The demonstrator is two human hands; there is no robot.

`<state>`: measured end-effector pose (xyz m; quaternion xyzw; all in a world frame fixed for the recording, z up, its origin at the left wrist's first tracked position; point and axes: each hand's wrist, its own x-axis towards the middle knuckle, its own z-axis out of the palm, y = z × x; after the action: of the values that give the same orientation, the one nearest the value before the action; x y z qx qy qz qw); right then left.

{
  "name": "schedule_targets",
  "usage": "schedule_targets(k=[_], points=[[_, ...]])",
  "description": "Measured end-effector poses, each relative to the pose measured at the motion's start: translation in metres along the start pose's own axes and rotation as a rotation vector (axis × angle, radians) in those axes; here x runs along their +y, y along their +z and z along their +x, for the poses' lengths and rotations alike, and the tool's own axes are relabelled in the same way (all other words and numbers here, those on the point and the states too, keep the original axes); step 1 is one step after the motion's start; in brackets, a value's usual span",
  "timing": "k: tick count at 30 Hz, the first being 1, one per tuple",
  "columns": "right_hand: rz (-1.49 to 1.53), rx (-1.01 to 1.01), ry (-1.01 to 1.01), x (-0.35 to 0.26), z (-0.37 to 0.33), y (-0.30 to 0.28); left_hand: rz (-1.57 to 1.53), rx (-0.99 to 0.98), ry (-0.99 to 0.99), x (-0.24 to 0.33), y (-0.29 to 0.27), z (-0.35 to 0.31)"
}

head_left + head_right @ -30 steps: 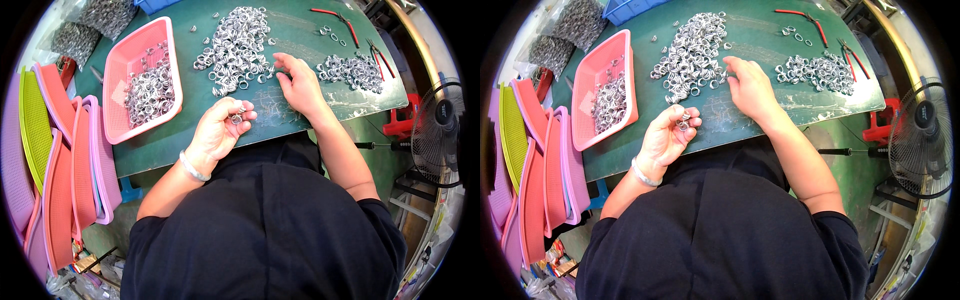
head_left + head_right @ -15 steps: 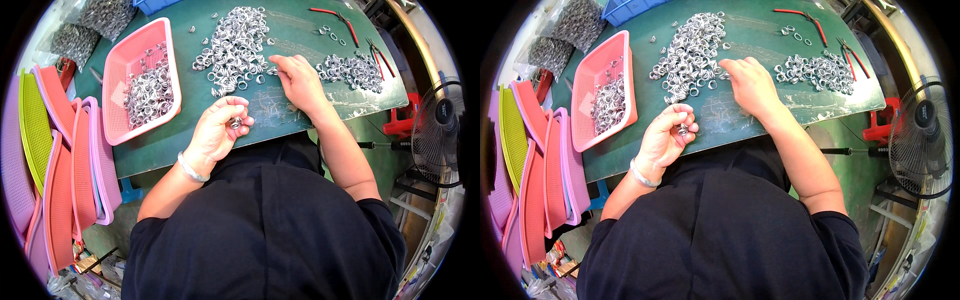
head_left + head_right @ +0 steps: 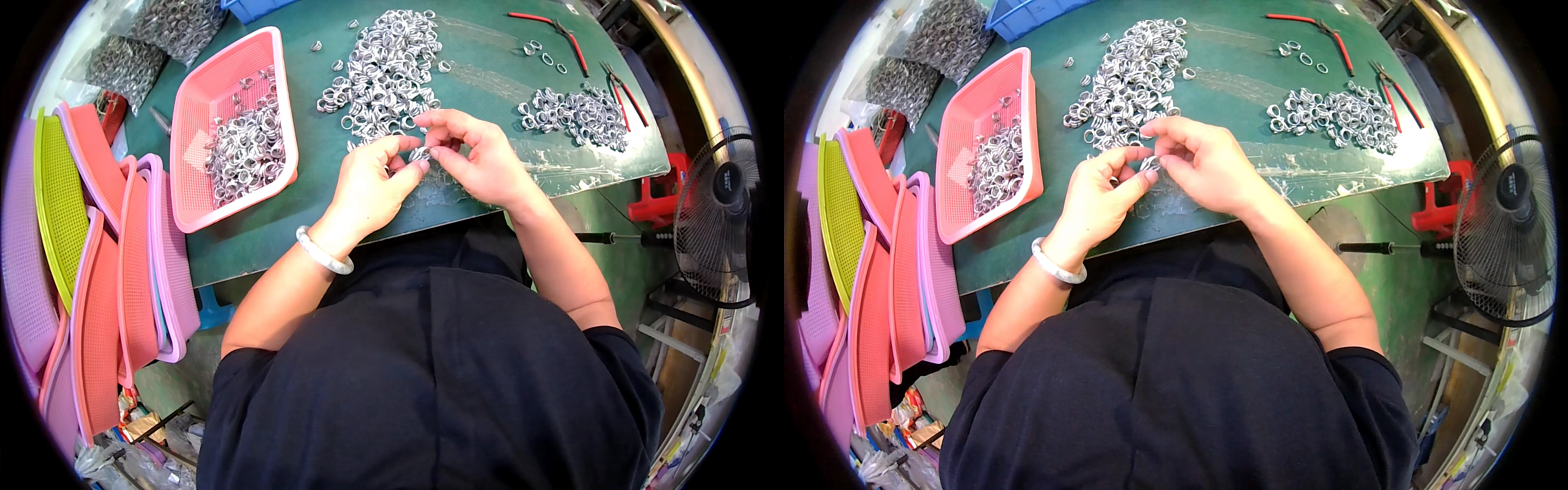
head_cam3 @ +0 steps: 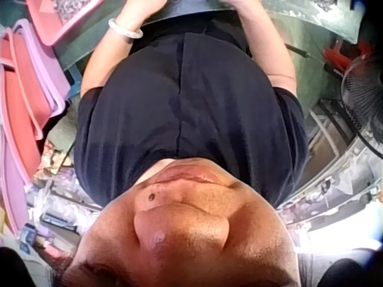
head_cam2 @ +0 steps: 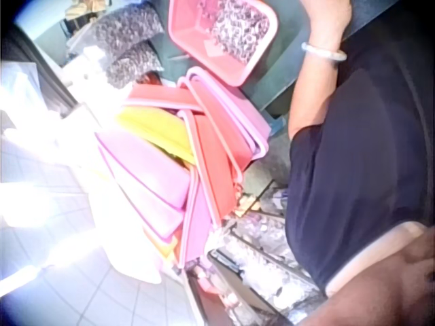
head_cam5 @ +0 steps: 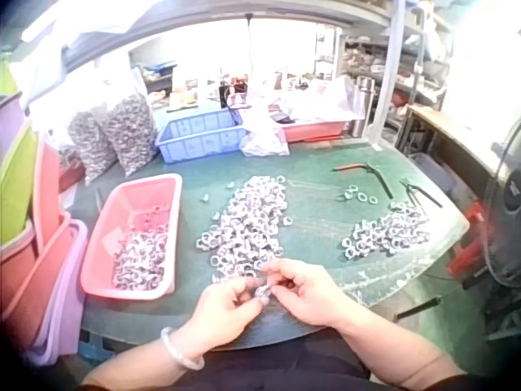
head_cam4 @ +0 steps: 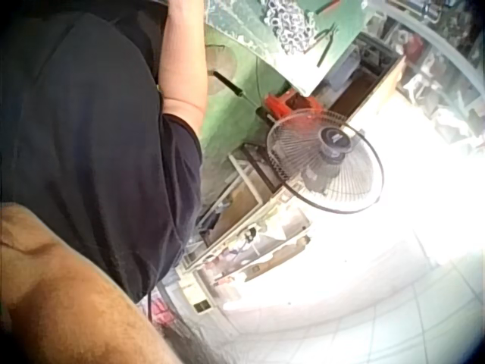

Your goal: The person joins small metal rings together by hand and with pliers, then places the assembled components into a bin.

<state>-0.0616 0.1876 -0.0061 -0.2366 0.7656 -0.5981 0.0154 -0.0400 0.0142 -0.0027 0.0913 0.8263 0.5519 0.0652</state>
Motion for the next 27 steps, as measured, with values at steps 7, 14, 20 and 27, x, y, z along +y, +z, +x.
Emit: schedule_targets(k=[7,14,20,27], points=[[-0.097,0.040,-0.044,0.006,-0.006,0.011,0.195,0.014,0.035,0.000,-0.004,-0.005],[0.064,0.043,-0.017,0.006,-0.004,0.012,0.127,0.011,0.089,-0.003,-0.009,-0.004],[0.149,-0.047,0.086,0.004,-0.003,0.008,0.145,0.071,0.185,-0.005,-0.010,-0.007],[0.199,-0.129,0.109,0.002,0.000,0.006,0.025,-0.028,0.118,-0.008,-0.017,-0.003]])
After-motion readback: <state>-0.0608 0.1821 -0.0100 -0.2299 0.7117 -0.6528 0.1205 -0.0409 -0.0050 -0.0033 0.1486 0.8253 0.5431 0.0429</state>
